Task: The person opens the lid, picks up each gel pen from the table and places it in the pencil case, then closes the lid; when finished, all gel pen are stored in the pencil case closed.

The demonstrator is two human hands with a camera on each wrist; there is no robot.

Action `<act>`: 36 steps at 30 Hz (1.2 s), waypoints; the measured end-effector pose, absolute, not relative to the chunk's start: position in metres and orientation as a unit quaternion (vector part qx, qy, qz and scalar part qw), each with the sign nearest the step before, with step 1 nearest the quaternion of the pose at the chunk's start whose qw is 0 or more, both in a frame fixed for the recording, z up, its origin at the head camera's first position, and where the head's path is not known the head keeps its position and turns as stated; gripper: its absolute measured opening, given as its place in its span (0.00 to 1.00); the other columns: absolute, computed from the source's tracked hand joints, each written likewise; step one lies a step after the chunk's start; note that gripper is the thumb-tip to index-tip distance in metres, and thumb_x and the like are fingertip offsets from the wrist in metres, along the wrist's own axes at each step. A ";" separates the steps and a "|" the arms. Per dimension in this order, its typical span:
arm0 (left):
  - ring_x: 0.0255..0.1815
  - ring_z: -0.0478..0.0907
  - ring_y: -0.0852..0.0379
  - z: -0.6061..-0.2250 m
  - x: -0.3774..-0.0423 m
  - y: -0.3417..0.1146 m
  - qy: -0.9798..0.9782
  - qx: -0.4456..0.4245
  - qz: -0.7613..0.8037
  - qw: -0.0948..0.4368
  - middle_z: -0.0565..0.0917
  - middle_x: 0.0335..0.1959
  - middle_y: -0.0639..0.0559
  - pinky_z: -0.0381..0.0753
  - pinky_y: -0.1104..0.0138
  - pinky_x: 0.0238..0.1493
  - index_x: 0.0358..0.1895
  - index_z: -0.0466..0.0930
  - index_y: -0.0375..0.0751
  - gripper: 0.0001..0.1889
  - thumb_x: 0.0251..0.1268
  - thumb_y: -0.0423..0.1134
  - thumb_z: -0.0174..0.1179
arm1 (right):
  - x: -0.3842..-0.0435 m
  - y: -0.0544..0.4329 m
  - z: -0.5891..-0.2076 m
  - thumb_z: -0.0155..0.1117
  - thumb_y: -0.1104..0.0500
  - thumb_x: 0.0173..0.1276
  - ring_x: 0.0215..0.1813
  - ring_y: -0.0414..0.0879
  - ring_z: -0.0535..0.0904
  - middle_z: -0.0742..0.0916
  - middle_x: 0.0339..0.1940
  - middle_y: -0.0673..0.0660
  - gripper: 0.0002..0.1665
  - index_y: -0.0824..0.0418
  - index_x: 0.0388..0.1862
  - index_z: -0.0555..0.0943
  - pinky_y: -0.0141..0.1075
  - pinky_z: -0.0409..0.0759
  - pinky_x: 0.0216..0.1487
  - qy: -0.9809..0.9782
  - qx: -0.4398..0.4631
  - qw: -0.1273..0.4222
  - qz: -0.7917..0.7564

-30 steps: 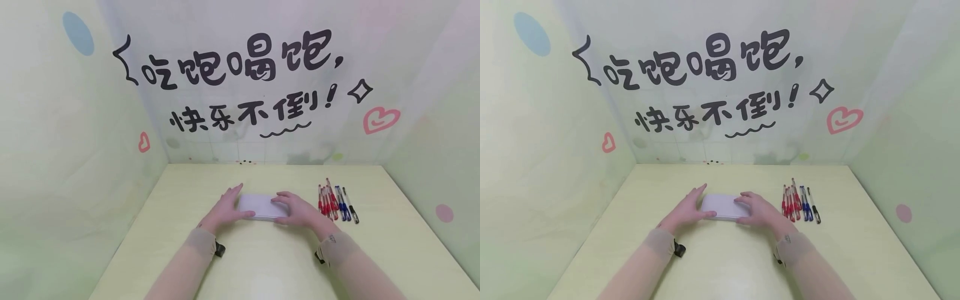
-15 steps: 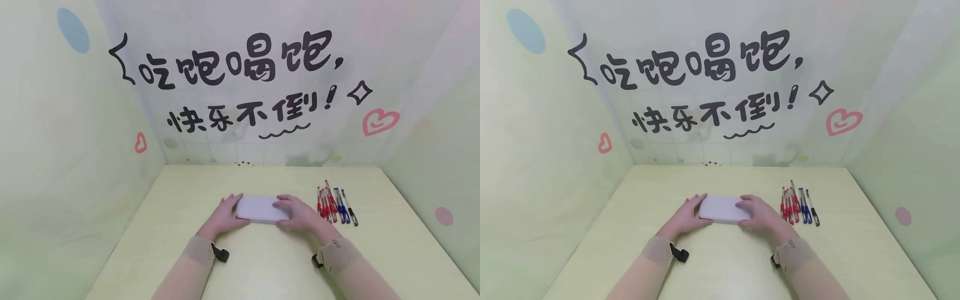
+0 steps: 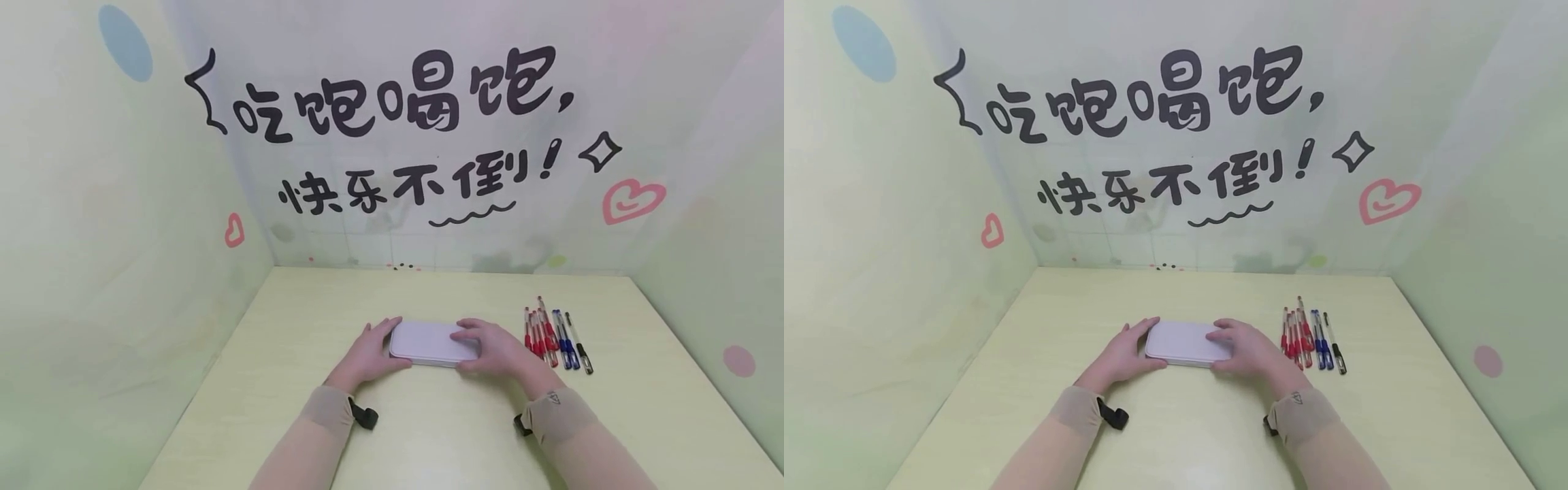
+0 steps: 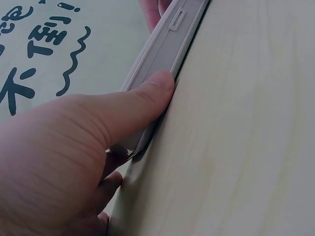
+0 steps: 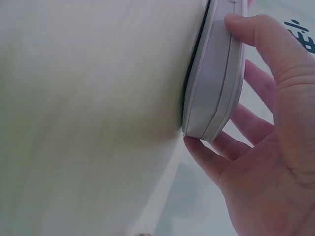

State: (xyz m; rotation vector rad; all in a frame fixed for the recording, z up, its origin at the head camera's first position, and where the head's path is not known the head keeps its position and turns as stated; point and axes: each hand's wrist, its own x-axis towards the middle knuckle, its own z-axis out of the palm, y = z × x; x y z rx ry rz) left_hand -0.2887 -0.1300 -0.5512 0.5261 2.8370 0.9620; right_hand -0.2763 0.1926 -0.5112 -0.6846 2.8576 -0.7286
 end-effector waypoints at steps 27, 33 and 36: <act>0.91 0.56 0.31 -0.545 -0.288 -0.130 0.921 0.152 0.356 0.050 0.72 0.86 0.49 0.46 0.38 0.95 0.91 0.56 0.51 0.66 0.49 0.58 0.87 | -0.292 0.203 -0.506 0.73 0.54 0.79 0.57 0.45 0.88 0.92 0.53 0.56 0.10 0.56 0.53 0.87 0.35 0.89 0.62 0.858 -0.142 -0.052 -0.490; 0.91 0.59 0.34 -0.548 -0.290 -0.129 0.918 0.156 0.362 0.048 0.75 0.84 0.50 0.45 0.41 0.95 0.91 0.54 0.48 0.68 0.48 0.58 0.88 | -0.299 0.193 -0.504 0.73 0.53 0.79 0.45 0.45 0.84 0.92 0.50 0.61 0.13 0.60 0.51 0.85 0.26 0.84 0.42 0.848 -0.076 -0.100 -0.515; 0.90 0.61 0.36 -0.550 -0.291 -0.130 0.919 0.155 0.359 0.043 0.77 0.83 0.52 0.46 0.42 0.96 0.90 0.55 0.46 0.68 0.47 0.58 0.88 | -0.304 0.189 -0.504 0.71 0.49 0.80 0.47 0.50 0.86 0.91 0.54 0.62 0.16 0.58 0.56 0.85 0.28 0.86 0.43 0.856 -0.050 -0.105 -0.504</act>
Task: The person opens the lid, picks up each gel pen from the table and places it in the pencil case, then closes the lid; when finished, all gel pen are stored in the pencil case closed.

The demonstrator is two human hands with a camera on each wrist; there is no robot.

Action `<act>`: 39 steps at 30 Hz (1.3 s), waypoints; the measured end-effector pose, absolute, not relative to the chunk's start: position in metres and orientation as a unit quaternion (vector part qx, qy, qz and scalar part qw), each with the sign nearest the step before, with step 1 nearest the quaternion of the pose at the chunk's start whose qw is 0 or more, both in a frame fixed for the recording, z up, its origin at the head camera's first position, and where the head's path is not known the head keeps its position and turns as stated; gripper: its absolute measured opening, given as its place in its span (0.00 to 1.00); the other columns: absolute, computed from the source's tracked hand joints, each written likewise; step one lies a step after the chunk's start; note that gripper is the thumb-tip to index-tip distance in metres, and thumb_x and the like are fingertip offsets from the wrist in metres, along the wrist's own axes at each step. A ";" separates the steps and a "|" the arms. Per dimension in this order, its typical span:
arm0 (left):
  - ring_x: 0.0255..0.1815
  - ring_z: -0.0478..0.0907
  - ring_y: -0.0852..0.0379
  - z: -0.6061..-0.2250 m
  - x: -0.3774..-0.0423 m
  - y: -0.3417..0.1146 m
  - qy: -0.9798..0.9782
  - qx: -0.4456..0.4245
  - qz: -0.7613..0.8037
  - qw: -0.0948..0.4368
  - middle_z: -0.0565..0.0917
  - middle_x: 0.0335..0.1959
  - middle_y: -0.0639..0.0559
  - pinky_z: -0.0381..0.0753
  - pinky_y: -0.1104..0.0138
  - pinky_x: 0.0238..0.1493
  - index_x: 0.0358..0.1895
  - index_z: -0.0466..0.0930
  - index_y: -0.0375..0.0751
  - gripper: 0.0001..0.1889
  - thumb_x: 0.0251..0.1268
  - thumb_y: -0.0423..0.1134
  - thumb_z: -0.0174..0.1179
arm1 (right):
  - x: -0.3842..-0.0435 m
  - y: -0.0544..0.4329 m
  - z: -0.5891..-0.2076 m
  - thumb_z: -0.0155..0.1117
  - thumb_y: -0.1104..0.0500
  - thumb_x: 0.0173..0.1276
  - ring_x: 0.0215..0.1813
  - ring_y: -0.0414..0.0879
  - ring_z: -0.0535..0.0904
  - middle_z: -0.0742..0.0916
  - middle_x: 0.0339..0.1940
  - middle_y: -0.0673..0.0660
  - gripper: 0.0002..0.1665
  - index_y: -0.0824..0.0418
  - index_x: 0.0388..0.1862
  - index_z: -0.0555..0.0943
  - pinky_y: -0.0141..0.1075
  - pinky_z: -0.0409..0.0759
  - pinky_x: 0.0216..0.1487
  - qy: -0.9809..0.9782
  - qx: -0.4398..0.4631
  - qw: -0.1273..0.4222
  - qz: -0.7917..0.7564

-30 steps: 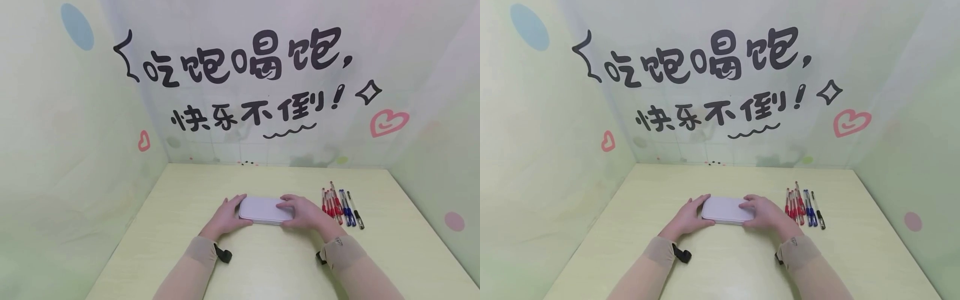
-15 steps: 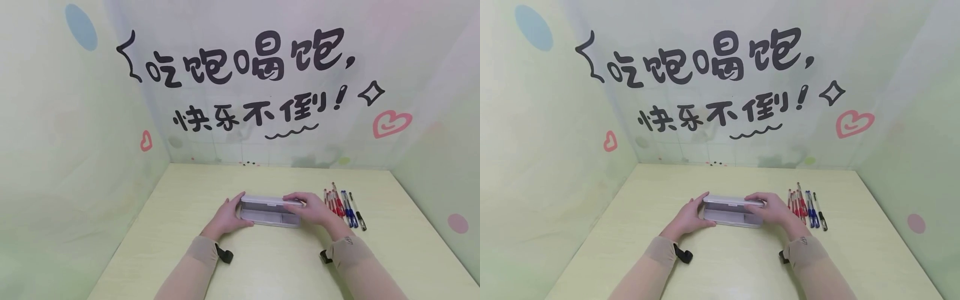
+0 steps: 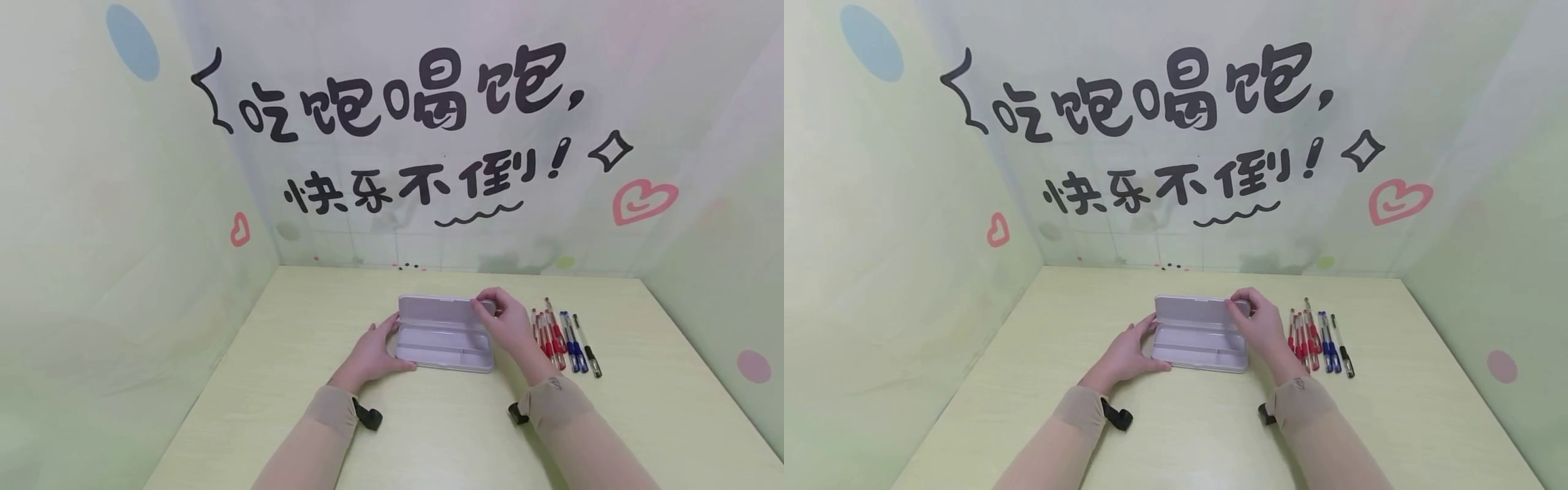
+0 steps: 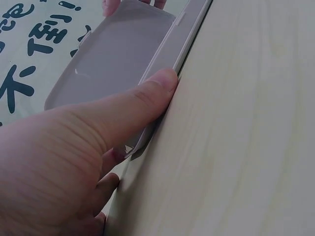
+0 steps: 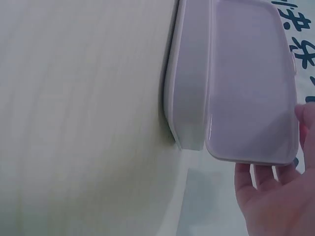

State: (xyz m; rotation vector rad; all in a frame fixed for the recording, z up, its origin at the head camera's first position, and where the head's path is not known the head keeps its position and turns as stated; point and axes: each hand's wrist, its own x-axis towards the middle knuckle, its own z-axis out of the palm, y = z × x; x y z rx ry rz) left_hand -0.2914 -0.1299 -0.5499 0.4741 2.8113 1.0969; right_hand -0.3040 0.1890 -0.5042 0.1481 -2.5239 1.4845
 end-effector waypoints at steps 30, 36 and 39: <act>0.90 0.56 0.26 -0.547 -0.291 -0.128 0.918 0.134 0.369 0.055 0.76 0.83 0.52 0.50 0.35 0.93 0.89 0.59 0.46 0.68 0.43 0.57 0.90 | -0.310 0.197 -0.503 0.55 0.41 0.88 0.72 0.69 0.80 0.75 0.81 0.70 0.34 0.59 0.81 0.74 0.64 0.85 0.71 -0.883 0.022 0.077 0.461; 0.90 0.56 0.26 -0.550 -0.294 -0.129 0.917 0.140 0.369 0.053 0.76 0.83 0.53 0.49 0.36 0.93 0.89 0.59 0.47 0.68 0.43 0.57 0.90 | -0.285 0.229 -0.504 0.56 0.43 0.88 0.66 0.64 0.84 0.83 0.73 0.68 0.31 0.63 0.76 0.78 0.54 0.89 0.64 -0.891 -0.007 0.144 0.430; 0.90 0.55 0.27 -0.551 -0.293 -0.129 0.917 0.136 0.371 0.054 0.76 0.83 0.54 0.49 0.36 0.93 0.89 0.59 0.48 0.68 0.43 0.57 0.90 | -0.274 0.247 -0.508 0.54 0.41 0.88 0.64 0.61 0.84 0.83 0.72 0.68 0.32 0.63 0.76 0.79 0.44 0.87 0.58 -0.899 -0.031 0.146 0.413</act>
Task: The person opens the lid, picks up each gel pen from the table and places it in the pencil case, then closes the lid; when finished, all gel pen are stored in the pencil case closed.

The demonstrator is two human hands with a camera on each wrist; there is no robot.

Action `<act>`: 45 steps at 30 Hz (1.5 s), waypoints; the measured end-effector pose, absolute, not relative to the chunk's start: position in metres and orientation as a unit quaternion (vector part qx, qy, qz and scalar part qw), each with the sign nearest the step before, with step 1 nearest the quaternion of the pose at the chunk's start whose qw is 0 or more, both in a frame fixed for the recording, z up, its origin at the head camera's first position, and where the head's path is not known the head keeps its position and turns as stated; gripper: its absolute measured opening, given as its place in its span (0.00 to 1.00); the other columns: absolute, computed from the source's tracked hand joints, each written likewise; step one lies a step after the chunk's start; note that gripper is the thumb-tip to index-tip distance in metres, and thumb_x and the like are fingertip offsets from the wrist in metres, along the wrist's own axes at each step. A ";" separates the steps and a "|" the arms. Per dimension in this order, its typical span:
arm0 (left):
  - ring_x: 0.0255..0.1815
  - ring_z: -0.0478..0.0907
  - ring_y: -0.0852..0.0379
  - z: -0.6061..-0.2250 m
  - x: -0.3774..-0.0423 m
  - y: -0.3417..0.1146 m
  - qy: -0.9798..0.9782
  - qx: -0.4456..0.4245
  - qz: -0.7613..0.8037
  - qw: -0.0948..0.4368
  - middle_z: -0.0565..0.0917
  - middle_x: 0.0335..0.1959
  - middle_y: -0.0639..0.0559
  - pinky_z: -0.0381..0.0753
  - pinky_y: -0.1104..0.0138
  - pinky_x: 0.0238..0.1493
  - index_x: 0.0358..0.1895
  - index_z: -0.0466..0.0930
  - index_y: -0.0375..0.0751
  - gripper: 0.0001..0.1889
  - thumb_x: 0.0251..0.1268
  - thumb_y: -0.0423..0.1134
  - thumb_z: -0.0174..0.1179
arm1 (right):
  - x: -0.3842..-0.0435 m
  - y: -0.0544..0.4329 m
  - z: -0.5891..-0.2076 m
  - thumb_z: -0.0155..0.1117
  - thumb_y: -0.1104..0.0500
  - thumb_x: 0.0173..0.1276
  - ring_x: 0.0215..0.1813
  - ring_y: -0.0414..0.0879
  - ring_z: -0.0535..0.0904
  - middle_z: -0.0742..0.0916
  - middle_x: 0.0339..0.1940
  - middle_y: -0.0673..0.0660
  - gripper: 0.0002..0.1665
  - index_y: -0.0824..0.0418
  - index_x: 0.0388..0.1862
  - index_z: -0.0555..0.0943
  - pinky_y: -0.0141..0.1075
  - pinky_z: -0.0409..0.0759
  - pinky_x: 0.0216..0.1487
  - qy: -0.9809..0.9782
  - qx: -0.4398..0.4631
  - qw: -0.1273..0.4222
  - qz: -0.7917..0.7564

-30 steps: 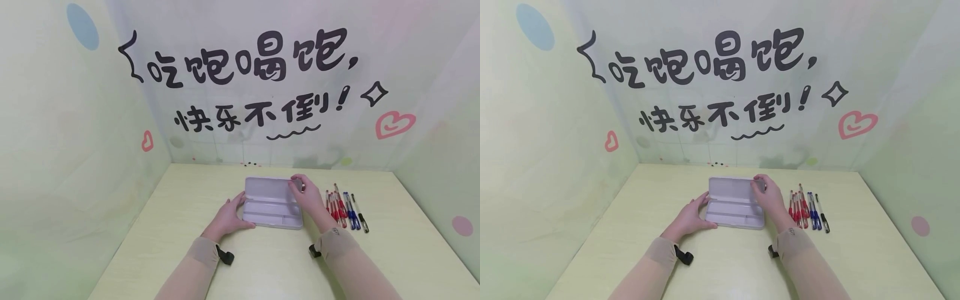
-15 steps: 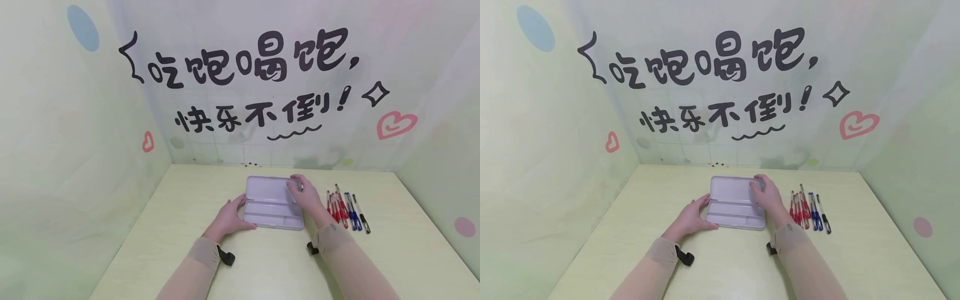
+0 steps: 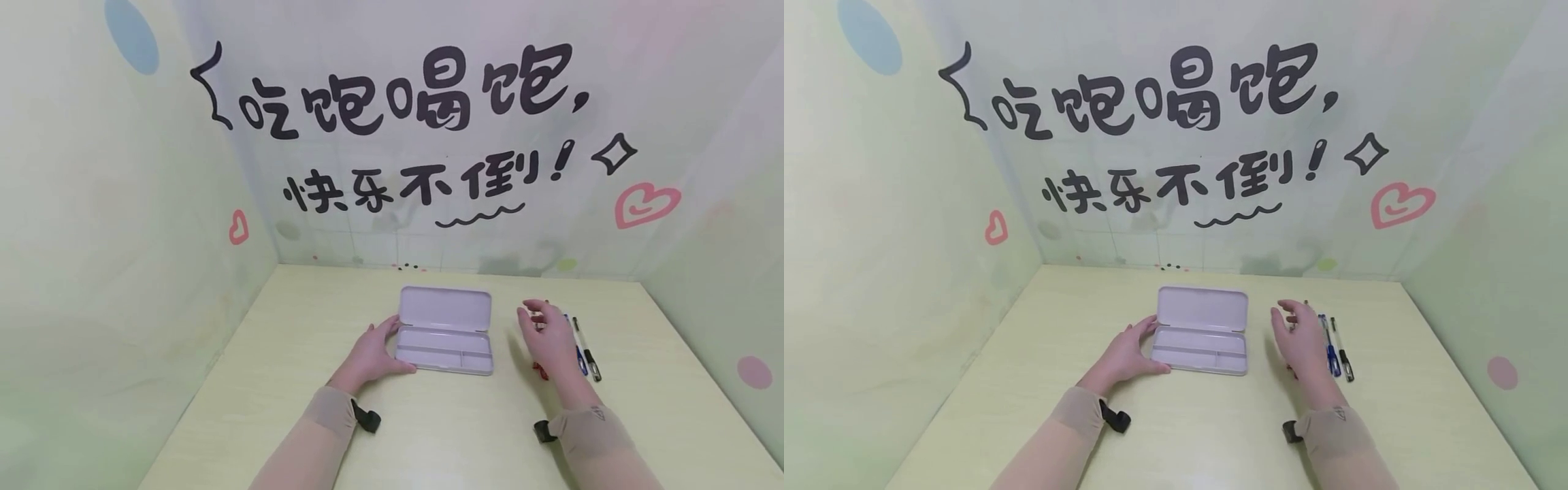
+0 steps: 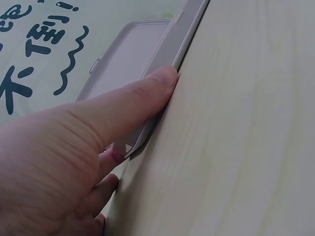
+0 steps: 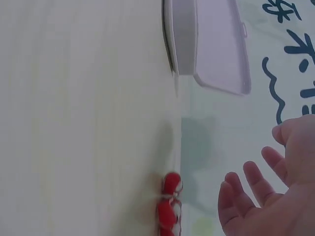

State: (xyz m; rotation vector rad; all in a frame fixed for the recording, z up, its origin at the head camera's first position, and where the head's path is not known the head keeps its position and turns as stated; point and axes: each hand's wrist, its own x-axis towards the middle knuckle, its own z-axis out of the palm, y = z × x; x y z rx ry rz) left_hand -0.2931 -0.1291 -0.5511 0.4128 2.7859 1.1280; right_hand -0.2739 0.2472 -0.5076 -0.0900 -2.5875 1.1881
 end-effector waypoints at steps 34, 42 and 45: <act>0.90 0.55 0.27 -0.547 -0.288 -0.132 0.913 0.144 0.378 0.048 0.75 0.84 0.54 0.47 0.36 0.94 0.89 0.59 0.48 0.67 0.44 0.58 0.89 | -0.237 0.339 -0.524 0.58 0.51 0.79 0.58 0.81 0.82 0.83 0.63 0.85 0.33 0.78 0.67 0.78 0.59 0.88 0.44 -0.955 -0.169 0.013 0.244; 0.90 0.56 0.28 -0.548 -0.289 -0.130 0.914 0.145 0.377 0.046 0.76 0.83 0.54 0.47 0.37 0.94 0.89 0.60 0.48 0.67 0.44 0.58 0.90 | -0.237 0.339 -0.526 0.62 0.53 0.78 0.51 0.74 0.85 0.86 0.57 0.81 0.31 0.77 0.66 0.78 0.49 0.84 0.35 -0.945 -0.184 0.030 0.269; 0.90 0.55 0.26 -0.548 -0.288 -0.129 0.912 0.145 0.380 0.046 0.75 0.84 0.54 0.47 0.36 0.94 0.89 0.60 0.48 0.67 0.44 0.57 0.90 | -0.237 0.339 -0.528 0.63 0.51 0.79 0.52 0.72 0.86 0.87 0.58 0.79 0.30 0.75 0.67 0.77 0.44 0.79 0.33 -0.937 -0.194 0.033 0.289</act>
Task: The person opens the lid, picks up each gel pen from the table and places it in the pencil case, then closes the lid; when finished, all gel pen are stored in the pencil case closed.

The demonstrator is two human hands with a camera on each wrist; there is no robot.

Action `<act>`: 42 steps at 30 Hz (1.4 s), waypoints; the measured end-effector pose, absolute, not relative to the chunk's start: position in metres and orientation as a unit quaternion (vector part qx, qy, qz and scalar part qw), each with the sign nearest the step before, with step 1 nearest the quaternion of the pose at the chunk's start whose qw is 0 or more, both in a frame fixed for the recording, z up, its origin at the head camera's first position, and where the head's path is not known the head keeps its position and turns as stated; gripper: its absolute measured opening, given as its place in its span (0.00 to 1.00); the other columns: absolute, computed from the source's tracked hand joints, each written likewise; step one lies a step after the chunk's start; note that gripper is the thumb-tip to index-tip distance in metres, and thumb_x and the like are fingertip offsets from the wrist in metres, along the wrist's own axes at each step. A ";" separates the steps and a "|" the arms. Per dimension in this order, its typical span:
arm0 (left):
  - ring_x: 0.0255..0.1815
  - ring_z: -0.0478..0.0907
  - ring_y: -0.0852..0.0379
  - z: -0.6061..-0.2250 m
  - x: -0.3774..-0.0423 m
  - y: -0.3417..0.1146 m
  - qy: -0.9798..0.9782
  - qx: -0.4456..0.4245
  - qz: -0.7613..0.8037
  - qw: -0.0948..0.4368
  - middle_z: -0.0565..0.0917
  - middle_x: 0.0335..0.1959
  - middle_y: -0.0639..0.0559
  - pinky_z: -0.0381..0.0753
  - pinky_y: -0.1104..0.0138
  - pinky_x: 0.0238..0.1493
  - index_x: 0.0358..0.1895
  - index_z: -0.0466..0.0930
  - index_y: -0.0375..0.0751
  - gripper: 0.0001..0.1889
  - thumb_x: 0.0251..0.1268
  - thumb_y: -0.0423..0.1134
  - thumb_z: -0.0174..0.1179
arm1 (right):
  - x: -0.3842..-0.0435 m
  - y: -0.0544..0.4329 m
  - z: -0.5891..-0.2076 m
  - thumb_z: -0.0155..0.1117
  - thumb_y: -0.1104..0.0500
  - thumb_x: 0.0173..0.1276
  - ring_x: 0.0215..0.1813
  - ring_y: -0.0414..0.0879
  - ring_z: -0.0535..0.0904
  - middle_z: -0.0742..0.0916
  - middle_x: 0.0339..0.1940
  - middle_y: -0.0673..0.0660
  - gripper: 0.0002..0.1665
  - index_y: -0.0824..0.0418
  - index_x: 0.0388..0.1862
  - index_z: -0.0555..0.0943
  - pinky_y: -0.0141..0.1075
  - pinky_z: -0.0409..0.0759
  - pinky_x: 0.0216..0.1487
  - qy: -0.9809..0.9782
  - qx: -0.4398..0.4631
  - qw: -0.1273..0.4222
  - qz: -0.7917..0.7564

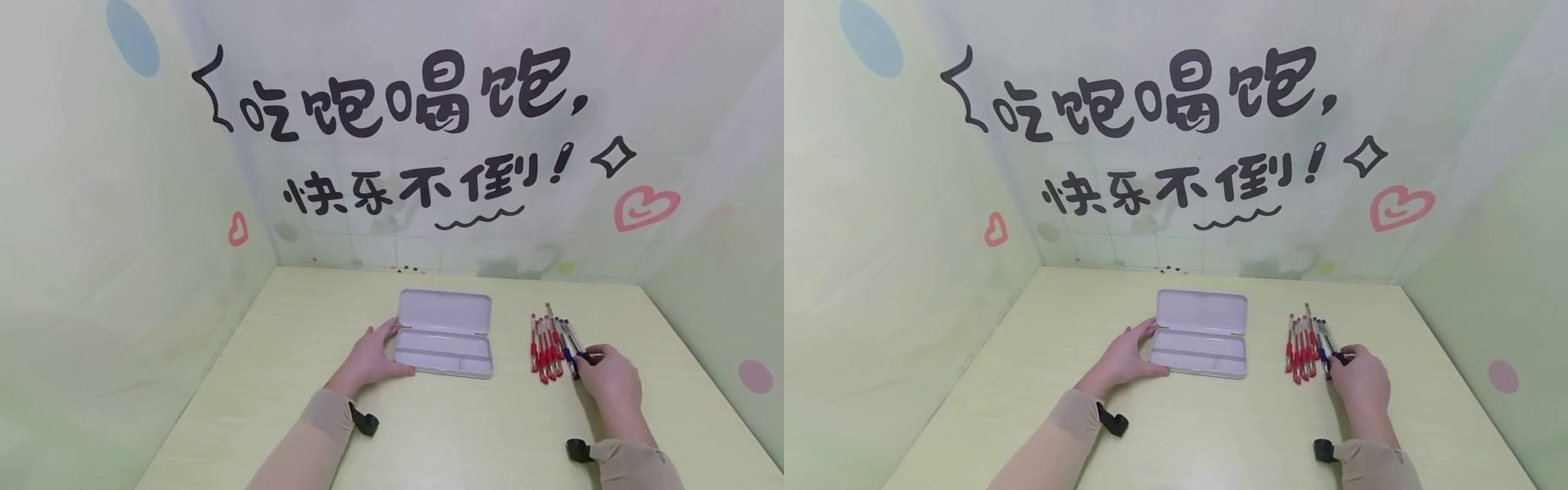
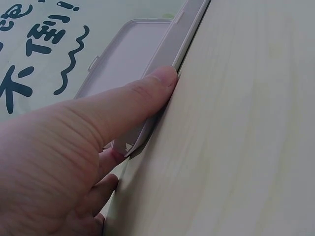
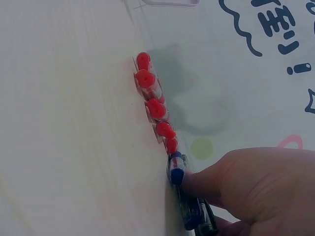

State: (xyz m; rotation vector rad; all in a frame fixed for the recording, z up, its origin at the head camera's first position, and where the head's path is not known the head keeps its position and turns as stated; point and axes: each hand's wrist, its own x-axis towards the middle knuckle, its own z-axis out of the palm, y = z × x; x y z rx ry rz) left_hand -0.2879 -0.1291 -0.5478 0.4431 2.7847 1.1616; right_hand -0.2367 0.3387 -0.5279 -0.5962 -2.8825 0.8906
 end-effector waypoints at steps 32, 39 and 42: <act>0.91 0.53 0.25 -0.551 -0.292 -0.133 0.915 0.135 0.377 0.053 0.74 0.84 0.56 0.47 0.35 0.93 0.89 0.59 0.52 0.67 0.43 0.58 0.90 | -0.259 0.199 -0.521 0.72 0.53 0.79 0.56 0.58 0.89 0.93 0.57 0.62 0.15 0.58 0.58 0.90 0.49 0.89 0.53 -0.926 -0.003 0.125 0.357; 0.91 0.54 0.27 -0.551 -0.291 -0.132 0.915 0.139 0.374 0.056 0.75 0.84 0.57 0.46 0.36 0.94 0.90 0.58 0.53 0.68 0.43 0.58 0.90 | -0.265 0.167 -0.527 0.75 0.56 0.77 0.59 0.62 0.89 0.94 0.52 0.62 0.11 0.59 0.53 0.92 0.62 0.88 0.64 -0.926 0.053 0.111 0.358; 0.91 0.56 0.30 -0.550 -0.290 -0.131 0.916 0.141 0.373 0.054 0.76 0.83 0.57 0.45 0.38 0.95 0.90 0.58 0.54 0.68 0.43 0.58 0.89 | -0.265 0.155 -0.529 0.76 0.57 0.75 0.57 0.61 0.89 0.94 0.49 0.60 0.09 0.58 0.49 0.93 0.61 0.88 0.64 -0.927 0.074 0.104 0.354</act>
